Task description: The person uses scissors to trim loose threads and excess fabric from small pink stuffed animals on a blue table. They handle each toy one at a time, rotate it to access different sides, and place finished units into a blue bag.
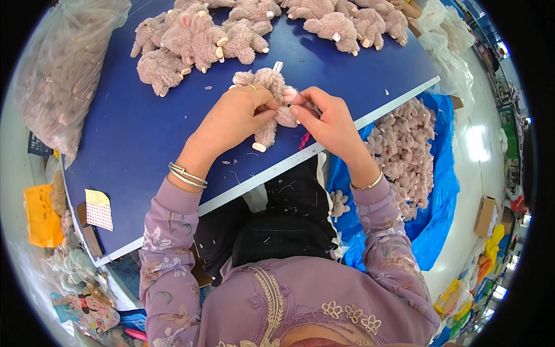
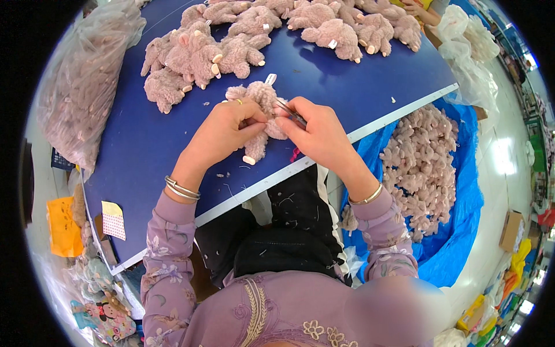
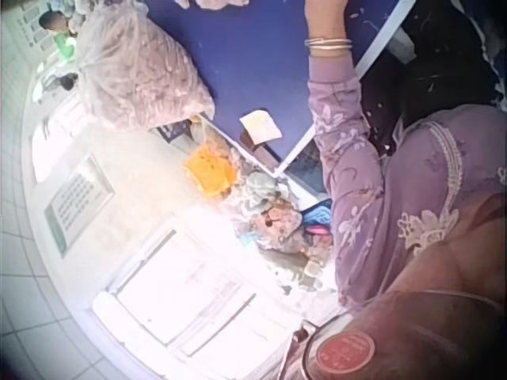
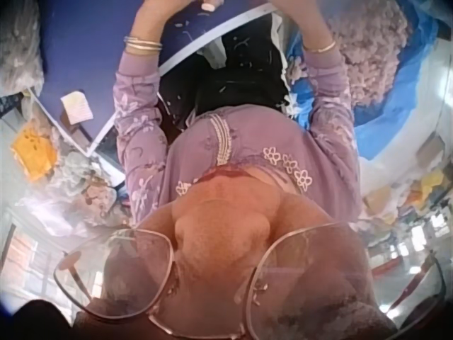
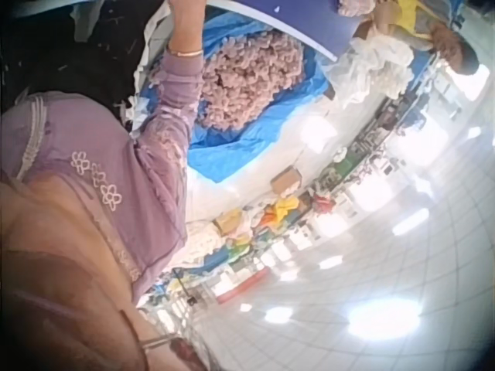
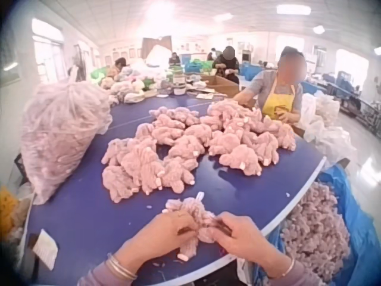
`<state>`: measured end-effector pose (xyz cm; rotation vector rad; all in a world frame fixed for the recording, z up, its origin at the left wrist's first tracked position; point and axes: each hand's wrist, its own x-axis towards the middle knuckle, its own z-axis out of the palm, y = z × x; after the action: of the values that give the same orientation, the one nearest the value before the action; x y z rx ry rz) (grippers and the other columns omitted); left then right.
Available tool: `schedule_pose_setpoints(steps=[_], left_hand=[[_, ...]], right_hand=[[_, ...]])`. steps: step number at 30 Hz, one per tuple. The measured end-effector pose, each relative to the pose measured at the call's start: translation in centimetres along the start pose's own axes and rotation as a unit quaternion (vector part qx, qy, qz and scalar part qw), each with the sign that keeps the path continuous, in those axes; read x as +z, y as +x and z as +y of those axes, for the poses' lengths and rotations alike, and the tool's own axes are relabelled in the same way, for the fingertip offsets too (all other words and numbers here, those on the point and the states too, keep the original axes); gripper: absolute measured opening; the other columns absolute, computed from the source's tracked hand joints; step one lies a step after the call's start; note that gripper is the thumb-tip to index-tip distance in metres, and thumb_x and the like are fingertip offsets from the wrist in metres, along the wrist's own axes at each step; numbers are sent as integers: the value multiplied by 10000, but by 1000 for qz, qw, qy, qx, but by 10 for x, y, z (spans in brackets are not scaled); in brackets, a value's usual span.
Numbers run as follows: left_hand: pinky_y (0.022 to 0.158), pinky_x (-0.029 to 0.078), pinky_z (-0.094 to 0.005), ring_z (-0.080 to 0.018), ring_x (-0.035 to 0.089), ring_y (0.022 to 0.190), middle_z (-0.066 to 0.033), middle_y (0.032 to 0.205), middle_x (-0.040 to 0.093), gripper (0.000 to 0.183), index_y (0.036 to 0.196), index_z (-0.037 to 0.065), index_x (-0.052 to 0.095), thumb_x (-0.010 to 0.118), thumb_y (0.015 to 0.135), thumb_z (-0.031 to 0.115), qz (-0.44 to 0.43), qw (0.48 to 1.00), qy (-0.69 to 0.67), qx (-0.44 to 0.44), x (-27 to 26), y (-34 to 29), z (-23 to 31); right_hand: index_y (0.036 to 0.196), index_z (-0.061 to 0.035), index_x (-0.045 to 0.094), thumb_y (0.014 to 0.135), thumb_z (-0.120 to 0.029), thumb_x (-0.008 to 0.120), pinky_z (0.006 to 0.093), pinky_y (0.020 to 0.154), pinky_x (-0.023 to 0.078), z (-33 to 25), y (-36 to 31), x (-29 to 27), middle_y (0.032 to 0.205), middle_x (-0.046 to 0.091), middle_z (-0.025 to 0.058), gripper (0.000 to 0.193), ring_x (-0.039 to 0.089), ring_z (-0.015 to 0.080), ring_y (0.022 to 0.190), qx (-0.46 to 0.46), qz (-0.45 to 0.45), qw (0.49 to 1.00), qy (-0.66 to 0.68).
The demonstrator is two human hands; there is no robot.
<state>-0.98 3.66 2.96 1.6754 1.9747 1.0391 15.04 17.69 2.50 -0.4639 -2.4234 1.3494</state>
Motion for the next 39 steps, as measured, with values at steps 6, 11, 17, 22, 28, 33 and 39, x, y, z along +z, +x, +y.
schedule_pose_setpoints(steps=[6,11,17,22,28,33,39], left_hand=[[578,449,-281,-141,528,609,-86,724,611,86,892,-15,635,648,829,42,4,998,-47,-42,-2,-2,-5],[585,449,-271,-126,508,607,-80,735,604,94,915,-10,636,640,841,48,13,990,-115,-85,-2,-5,2],[631,475,-319,-201,581,692,-67,807,586,109,898,39,635,659,793,59,42,997,37,49,9,-7,-4],[704,479,-386,-274,582,822,-68,892,560,147,847,52,603,686,733,92,11,993,112,31,6,-10,8],[768,463,-378,-295,549,884,-85,957,537,157,804,28,551,673,710,55,-2,996,71,50,7,-12,3],[734,456,-341,-266,535,835,-82,969,548,147,766,23,522,659,714,21,0,998,10,58,7,-13,-3],[692,434,-265,-117,500,783,-43,1023,561,154,747,32,503,656,768,25,-14,989,-144,-2,2,-14,-13]], right_hand=[[987,-28,601,840,-187,655,351,585,440,0,-1,8,722,597,143,223,559,289,612,-51,-45,995,-74],[1008,-37,599,830,-195,662,377,619,454,-4,-4,6,752,614,147,247,590,311,665,15,-64,995,-80],[997,9,576,814,-129,701,300,605,449,0,-4,7,755,617,100,261,539,173,617,-12,-54,994,-92],[972,-37,586,811,-214,665,386,625,455,-8,-4,6,750,620,134,252,605,310,699,13,-76,991,-107],[935,-30,570,812,-218,660,388,622,453,-4,-4,8,733,614,130,242,602,315,687,30,-72,990,-118],[942,-35,575,812,-229,655,393,607,444,-5,-4,7,710,604,131,246,593,319,669,23,-66,989,-128],[954,-42,582,812,-233,653,397,598,440,-3,-5,7,701,600,132,249,586,323,659,19,-62,990,-125]])
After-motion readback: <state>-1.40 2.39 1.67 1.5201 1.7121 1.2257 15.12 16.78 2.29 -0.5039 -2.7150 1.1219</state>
